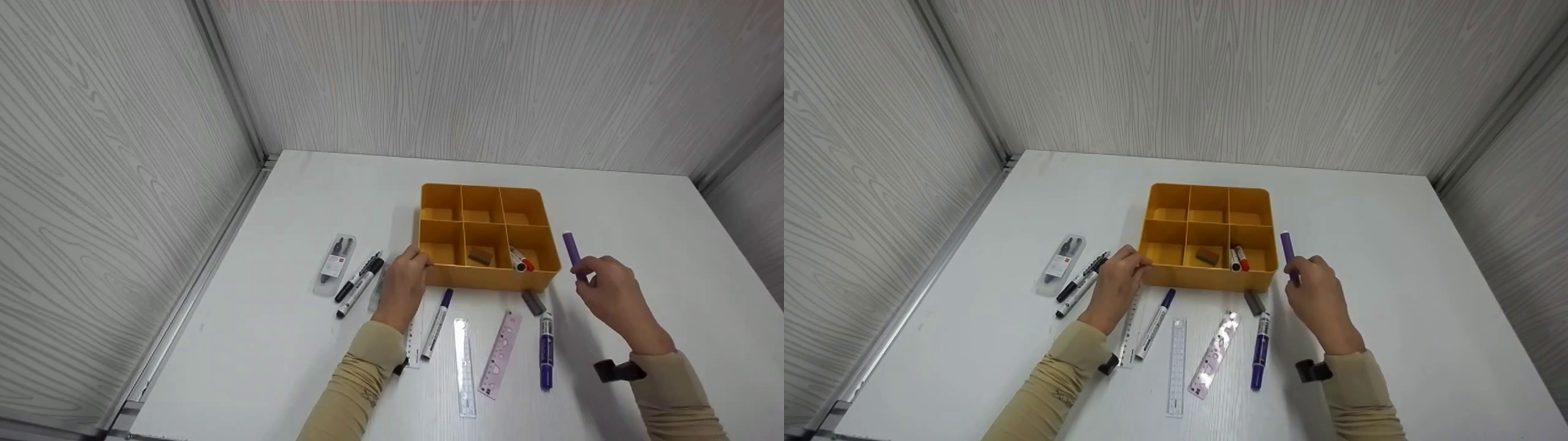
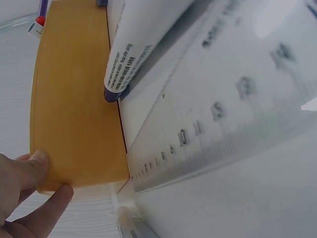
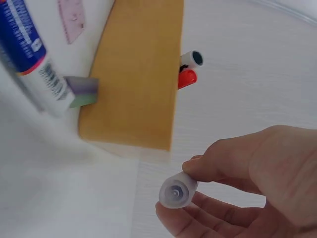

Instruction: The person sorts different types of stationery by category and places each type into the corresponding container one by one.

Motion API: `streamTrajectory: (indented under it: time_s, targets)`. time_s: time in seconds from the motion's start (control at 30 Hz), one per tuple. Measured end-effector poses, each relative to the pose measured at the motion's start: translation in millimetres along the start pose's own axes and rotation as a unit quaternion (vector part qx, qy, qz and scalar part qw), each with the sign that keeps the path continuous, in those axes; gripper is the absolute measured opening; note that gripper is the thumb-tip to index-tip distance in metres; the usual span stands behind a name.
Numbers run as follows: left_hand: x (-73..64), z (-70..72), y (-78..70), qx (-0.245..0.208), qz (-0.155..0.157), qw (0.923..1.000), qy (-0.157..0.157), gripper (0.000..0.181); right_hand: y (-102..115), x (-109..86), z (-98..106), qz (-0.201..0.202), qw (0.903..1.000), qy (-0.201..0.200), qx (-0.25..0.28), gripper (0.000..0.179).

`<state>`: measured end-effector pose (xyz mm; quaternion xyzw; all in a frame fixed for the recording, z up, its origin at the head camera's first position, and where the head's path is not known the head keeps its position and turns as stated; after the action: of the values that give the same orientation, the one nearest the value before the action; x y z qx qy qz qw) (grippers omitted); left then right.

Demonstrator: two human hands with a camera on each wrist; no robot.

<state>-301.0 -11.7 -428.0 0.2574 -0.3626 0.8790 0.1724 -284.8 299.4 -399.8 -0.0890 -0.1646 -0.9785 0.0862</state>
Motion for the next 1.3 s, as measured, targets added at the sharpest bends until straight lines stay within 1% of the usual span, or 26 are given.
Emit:
streamTrajectory:
  time_s: [0.07, 0.23, 0.33, 0.47, 0.57, 0.63, 0.8, 0.9, 1.03, 1.3]
  targets:
    - [-0.5, -0.5, 0.5, 0.001, 0.002, 1.0, 0.003, 0.003, 6, 3.4, 1, 0.007, 1.0, 0.004, -0.001, 0.018]
    - [-1.7, -0.7, 1.6, 0.012, 0.007, 0.9998, 0.011, 0.004, 20, 14.8, -4, 0.022, 0.999, 0.039, -0.003, 0.019]
    - [-2.3, -1.0, 1.8, 0.018, 0.009, 0.9997, 0.014, 0.005, 27, 22.2, -7, 0.036, 0.9982, 0.049, -0.003, 0.019]
    - [-3.1, -1.7, 2.2, 0.014, 0.013, 0.9996, 0.018, 0.005, 38, 29.9, -12, 0.062, 0.9964, 0.057, -0.009, 0.017]
    - [-3.4, -1.8, 2.0, 0.01, 0.017, 0.9996, 0.022, 0.006, 46, 34.4, -19, 0.081, 0.9939, 0.073, -0.017, 0.015]
    - [-3.5, -2.0, 1.7, 0.008, 0.018, 0.9995, 0.024, 0.005, 50, 37.6, -23, 0.086, 0.9921, 0.088, -0.023, 0.015]
    - [-3.5, -1.4, 2.4, 0.005, 0.018, 0.9996, 0.022, 0.005, 52, 46.3, -32, 0.07, 0.9894, 0.124, -0.03, 0.016]
    - [-3.6, -0.8, 2.3, -0.004, 0.01, 0.9998, 0.019, 0.003, 53, 51.8, -35, 0.067, 0.9883, 0.133, -0.033, 0.017]
    - [-3.3, -1.0, 2.2, -0.017, 0.008, 0.9995, 0.024, 0.003, 54, 58.4, -38, 0.06, 0.9869, 0.145, -0.038, 0.017]
    - [-0.2, -1.6, 2.6, -0.009, 0.018, 0.9995, 0.023, 0.003, 51, 69.9, -45, 0.041, 0.9818, 0.176, -0.06, 0.016]
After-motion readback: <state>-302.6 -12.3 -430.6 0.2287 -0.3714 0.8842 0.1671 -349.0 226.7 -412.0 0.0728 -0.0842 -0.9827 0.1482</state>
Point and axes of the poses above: each hand's wrist, its own x-axis towards the middle knuckle, its own z-axis out of the back of the hand, y = z × x, the point moved 10 cm from there along x, towards the middle knuckle, and after that the axes turned 11 degrees about -x, right-handed, at the moved point
